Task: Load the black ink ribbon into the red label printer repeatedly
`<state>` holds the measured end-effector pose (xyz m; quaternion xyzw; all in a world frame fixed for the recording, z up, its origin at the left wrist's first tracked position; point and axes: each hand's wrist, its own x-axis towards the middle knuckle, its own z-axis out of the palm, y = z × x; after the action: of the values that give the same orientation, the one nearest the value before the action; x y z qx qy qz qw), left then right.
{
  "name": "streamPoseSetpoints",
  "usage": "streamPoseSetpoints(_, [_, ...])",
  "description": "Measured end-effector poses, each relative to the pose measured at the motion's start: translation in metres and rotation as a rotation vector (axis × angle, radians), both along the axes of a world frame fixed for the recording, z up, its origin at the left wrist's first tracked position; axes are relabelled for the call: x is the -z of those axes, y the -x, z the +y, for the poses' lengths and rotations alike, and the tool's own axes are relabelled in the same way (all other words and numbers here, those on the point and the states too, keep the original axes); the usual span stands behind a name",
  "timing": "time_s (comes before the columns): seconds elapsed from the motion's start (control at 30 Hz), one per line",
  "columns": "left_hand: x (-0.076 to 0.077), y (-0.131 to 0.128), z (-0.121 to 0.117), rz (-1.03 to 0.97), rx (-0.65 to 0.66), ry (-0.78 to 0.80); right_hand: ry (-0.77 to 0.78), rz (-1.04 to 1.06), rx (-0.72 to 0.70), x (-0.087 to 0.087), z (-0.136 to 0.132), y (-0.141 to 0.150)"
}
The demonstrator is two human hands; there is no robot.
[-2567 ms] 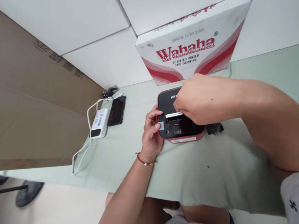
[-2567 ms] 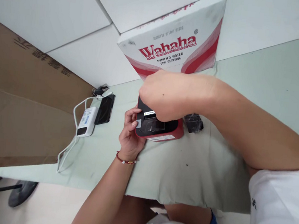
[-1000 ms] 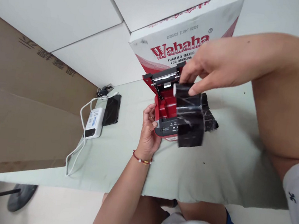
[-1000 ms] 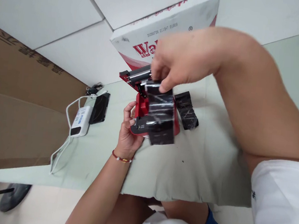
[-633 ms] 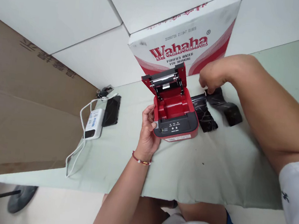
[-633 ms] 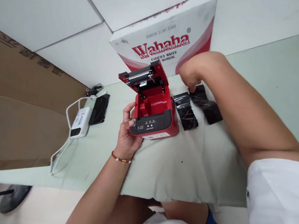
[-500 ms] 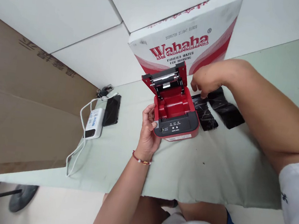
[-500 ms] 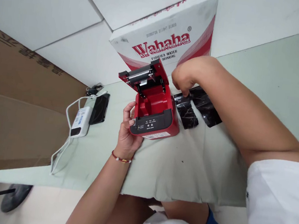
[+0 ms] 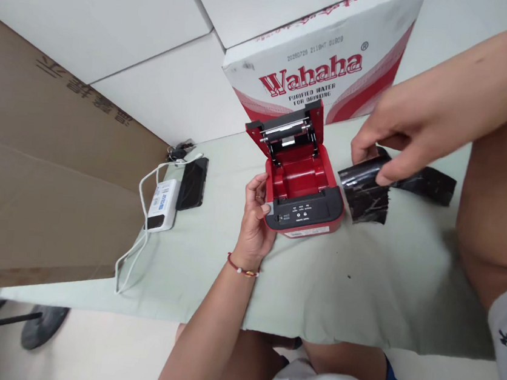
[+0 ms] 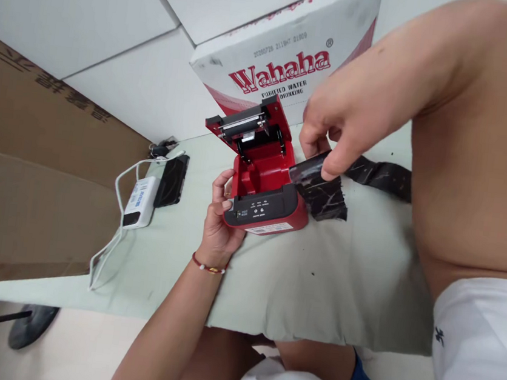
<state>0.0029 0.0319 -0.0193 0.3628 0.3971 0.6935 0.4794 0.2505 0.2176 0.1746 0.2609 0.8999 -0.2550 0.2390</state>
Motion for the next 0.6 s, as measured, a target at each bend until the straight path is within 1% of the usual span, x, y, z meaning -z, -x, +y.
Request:
streamPoseSetpoints(0.07, [-0.001, 0.0, 0.0, -0.002, -0.003, 0.008, -0.027, 0.045, -0.031, -0.011, -0.012, -0.005])
streamPoseSetpoints(0.13, [-0.002, 0.0, -0.001, 0.006, -0.002, 0.013, -0.135, 0.147, -0.096, -0.014, -0.026, 0.005])
streamPoseSetpoints(0.17, [-0.002, 0.0, -0.001, 0.011, -0.003, 0.014, -0.212, 0.208, -0.131, -0.011, -0.034, 0.014])
streamPoseSetpoints(0.23, [-0.003, 0.0, -0.002, 0.027, -0.008, 0.011, -0.37, 0.288, -0.162, -0.001, -0.049, 0.037])
streamPoseSetpoints(0.3, [-0.003, 0.0, -0.002, 0.048, -0.006, 0.009, -0.458, 0.259, -0.107, 0.014, -0.06, 0.059])
streamPoseSetpoints(0.37, [-0.003, 0.0, -0.002, 0.05, -0.007, 0.01, -0.475, 0.207, -0.051, 0.026, -0.066, 0.074])
streamPoseSetpoints(0.43, [-0.003, -0.001, -0.001, 0.036, -0.009, 0.008, -0.478, 0.159, -0.005, 0.034, -0.068, 0.082])
streamPoseSetpoints(0.53, [-0.003, -0.002, 0.0, 0.019, -0.004, 0.003, -0.515, 0.104, 0.049, 0.037, -0.066, 0.083])
streamPoseSetpoints(0.6, [-0.004, -0.003, 0.001, 0.023, -0.003, 0.001, -0.526, 0.091, 0.033, 0.037, -0.064, 0.082])
